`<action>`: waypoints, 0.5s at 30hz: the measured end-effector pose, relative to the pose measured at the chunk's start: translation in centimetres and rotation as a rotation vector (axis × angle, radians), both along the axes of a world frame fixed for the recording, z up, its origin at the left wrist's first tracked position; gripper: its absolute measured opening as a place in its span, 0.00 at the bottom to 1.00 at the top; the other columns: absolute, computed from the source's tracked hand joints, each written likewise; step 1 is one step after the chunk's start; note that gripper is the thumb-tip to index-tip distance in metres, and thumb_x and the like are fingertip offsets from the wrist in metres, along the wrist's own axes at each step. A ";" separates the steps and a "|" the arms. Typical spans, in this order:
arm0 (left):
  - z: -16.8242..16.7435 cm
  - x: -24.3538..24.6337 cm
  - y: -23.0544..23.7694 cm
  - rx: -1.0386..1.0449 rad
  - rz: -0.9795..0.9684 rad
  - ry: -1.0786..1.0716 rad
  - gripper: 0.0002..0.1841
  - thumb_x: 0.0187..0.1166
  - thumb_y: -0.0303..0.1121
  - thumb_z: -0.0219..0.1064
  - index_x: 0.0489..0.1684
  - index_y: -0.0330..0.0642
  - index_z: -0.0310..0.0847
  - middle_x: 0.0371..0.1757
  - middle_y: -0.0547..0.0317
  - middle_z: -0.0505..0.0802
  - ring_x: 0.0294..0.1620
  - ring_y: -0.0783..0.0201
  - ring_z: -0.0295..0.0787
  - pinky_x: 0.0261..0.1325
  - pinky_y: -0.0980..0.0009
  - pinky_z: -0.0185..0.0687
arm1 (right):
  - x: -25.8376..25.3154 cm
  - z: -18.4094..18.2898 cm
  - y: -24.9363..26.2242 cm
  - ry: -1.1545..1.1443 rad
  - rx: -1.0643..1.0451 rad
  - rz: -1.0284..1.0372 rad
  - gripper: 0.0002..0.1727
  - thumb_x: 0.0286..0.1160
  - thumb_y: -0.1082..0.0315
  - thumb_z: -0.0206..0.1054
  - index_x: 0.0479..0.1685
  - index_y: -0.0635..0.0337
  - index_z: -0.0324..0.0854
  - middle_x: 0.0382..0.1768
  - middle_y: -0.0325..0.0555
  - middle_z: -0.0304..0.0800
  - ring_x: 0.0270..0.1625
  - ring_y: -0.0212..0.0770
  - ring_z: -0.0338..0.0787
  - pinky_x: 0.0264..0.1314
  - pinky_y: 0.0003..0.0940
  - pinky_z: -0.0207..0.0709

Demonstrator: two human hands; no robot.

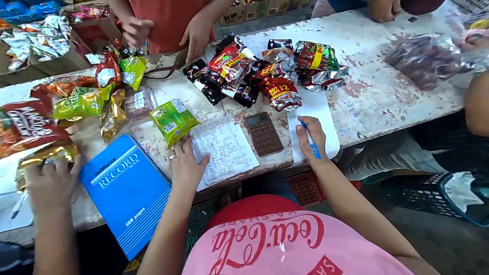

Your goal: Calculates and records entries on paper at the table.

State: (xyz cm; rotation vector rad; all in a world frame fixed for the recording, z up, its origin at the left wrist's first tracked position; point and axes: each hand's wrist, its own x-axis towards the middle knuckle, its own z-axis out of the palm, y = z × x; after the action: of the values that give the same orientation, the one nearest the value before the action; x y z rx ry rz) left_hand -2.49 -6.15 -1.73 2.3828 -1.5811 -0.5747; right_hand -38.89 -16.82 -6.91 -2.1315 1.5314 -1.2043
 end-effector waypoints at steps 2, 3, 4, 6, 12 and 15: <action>-0.6 -0.7 0.1 -0.043 -0.011 -0.045 0.46 0.69 0.60 0.75 0.86 0.43 0.68 0.88 0.32 0.65 0.85 0.26 0.61 0.76 0.29 0.62 | 0.0 -0.3 -0.2 0.003 -0.042 -0.010 0.21 0.85 0.63 0.60 0.65 0.72 0.80 0.62 0.69 0.83 0.63 0.54 0.86 0.65 0.42 0.82; -0.9 -1.0 0.4 -0.073 -0.020 -0.063 0.46 0.68 0.61 0.75 0.85 0.43 0.69 0.89 0.33 0.63 0.86 0.26 0.58 0.76 0.27 0.60 | 0.0 -0.3 -0.2 -0.011 -0.053 -0.014 0.20 0.84 0.65 0.61 0.64 0.73 0.80 0.62 0.69 0.82 0.62 0.53 0.86 0.63 0.40 0.82; -0.9 -1.4 0.7 -0.088 -0.031 -0.076 0.46 0.68 0.63 0.73 0.85 0.44 0.69 0.91 0.34 0.61 0.88 0.27 0.55 0.76 0.26 0.58 | 0.2 -0.1 -0.1 -0.042 -0.055 -0.016 0.19 0.82 0.67 0.61 0.63 0.74 0.81 0.62 0.70 0.83 0.61 0.51 0.87 0.61 0.38 0.83; -1.3 -2.3 1.3 -0.124 -0.085 -0.072 0.47 0.68 0.68 0.68 0.84 0.44 0.71 0.91 0.34 0.61 0.89 0.26 0.53 0.77 0.24 0.55 | 1.3 0.9 0.6 -0.170 0.001 0.004 0.19 0.79 0.69 0.61 0.62 0.77 0.80 0.61 0.67 0.83 0.56 0.43 0.86 0.58 0.32 0.82; -3.6 -4.2 2.2 -0.058 -0.345 -0.130 0.40 0.81 0.72 0.42 0.92 0.67 0.59 0.97 0.55 0.53 0.96 0.34 0.36 0.82 0.18 0.27 | 8.8 3.6 5.3 -0.767 0.520 0.465 0.11 0.88 0.58 0.55 0.50 0.50 0.81 0.40 0.31 0.94 0.43 0.30 0.92 0.52 0.33 0.88; -3.5 -4.2 1.7 -0.038 -0.292 -0.166 0.41 0.82 0.71 0.42 0.94 0.63 0.56 0.97 0.52 0.53 0.95 0.31 0.37 0.81 0.17 0.29 | 12.4 3.2 6.5 -0.792 0.709 0.633 0.15 0.92 0.57 0.50 0.42 0.53 0.79 0.32 0.29 0.90 0.34 0.27 0.89 0.43 0.28 0.85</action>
State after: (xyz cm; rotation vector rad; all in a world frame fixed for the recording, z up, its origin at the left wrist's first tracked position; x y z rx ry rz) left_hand -6.66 -4.45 -5.26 2.2381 -2.0117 -0.4010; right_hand -26.49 -10.30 -3.76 -1.2577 0.6813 -0.8956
